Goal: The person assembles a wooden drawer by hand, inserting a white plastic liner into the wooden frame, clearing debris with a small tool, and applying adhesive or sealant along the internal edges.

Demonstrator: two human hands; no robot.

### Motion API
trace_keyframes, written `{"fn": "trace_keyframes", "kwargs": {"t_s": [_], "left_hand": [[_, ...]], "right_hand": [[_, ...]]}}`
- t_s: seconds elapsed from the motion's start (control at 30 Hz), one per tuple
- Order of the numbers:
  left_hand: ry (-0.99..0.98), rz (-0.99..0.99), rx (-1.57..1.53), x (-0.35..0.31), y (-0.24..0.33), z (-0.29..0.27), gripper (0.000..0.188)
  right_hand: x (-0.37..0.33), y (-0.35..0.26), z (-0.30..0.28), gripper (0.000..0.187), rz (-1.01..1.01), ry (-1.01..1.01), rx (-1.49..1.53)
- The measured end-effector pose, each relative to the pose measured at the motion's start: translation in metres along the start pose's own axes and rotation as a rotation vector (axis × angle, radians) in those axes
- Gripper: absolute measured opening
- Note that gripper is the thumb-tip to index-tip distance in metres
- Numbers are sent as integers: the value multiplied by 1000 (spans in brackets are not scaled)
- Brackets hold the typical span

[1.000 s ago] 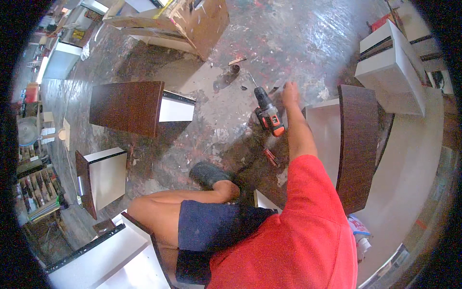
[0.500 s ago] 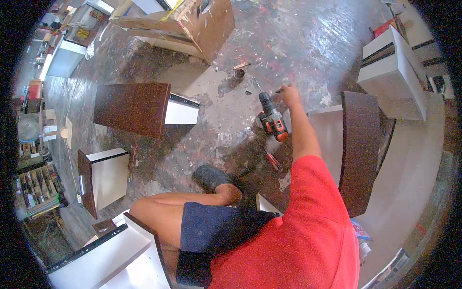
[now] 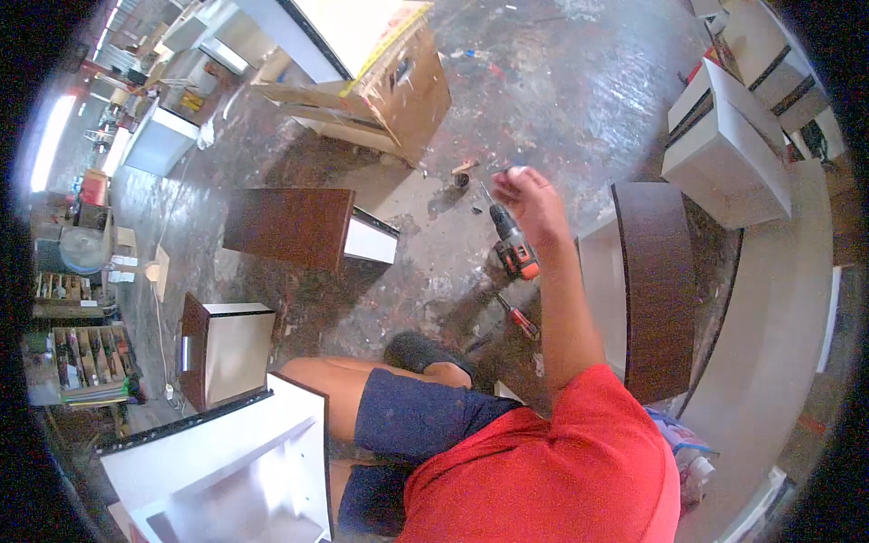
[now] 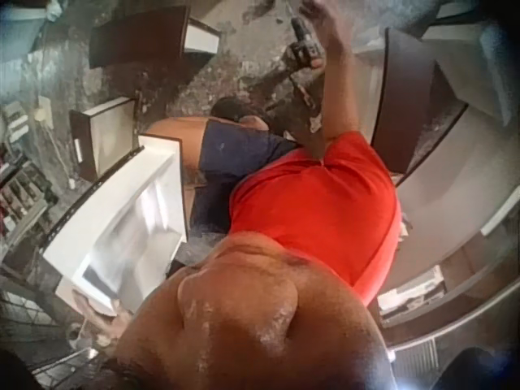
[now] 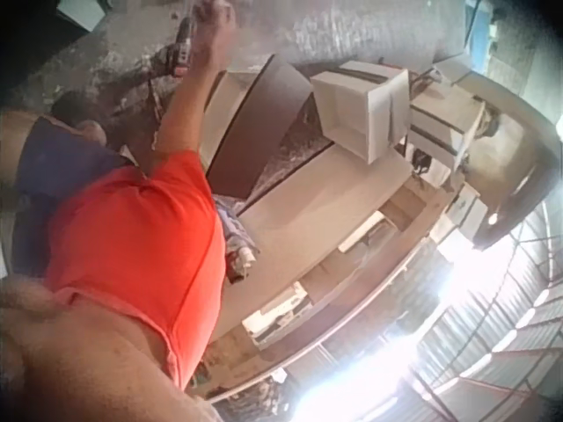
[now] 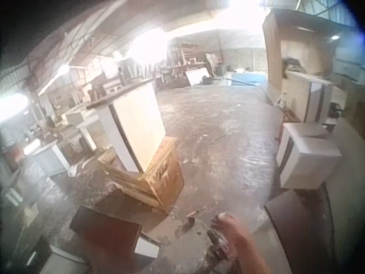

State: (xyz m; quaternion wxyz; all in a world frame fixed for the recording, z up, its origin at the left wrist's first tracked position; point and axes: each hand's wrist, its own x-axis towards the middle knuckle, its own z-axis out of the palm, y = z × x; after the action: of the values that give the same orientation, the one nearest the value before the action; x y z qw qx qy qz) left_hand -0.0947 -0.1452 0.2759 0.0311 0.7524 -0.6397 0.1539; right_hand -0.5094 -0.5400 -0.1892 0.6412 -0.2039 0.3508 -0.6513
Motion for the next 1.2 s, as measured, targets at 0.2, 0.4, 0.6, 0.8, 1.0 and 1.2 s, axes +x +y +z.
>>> {"fn": "trace_keyframes", "kwargs": {"t_s": [0.2,0.4,0.6,0.8,1.0,1.2], "left_hand": [[4,-80,69,-30,17,-11,68],[330,117,16,-44,41,0,47],[583,504,-1016,-72,60,59,45],[66,-216,-1153,-62,95,156,34],[186,-138,-1132,-86,83,180,19],[165,-176,-1110,-107,65,198,14]], "right_hand": [[-90,-23,130,14,90,-395,-21],[-160,-29,211,19,197,-613,48],[-214,-13,261,18,248,-889,117],[-276,5,257,17,346,-1408,-138],[-306,34,238,18,495,-1415,-285],[-309,41,253,16,352,-1591,-525]]}}
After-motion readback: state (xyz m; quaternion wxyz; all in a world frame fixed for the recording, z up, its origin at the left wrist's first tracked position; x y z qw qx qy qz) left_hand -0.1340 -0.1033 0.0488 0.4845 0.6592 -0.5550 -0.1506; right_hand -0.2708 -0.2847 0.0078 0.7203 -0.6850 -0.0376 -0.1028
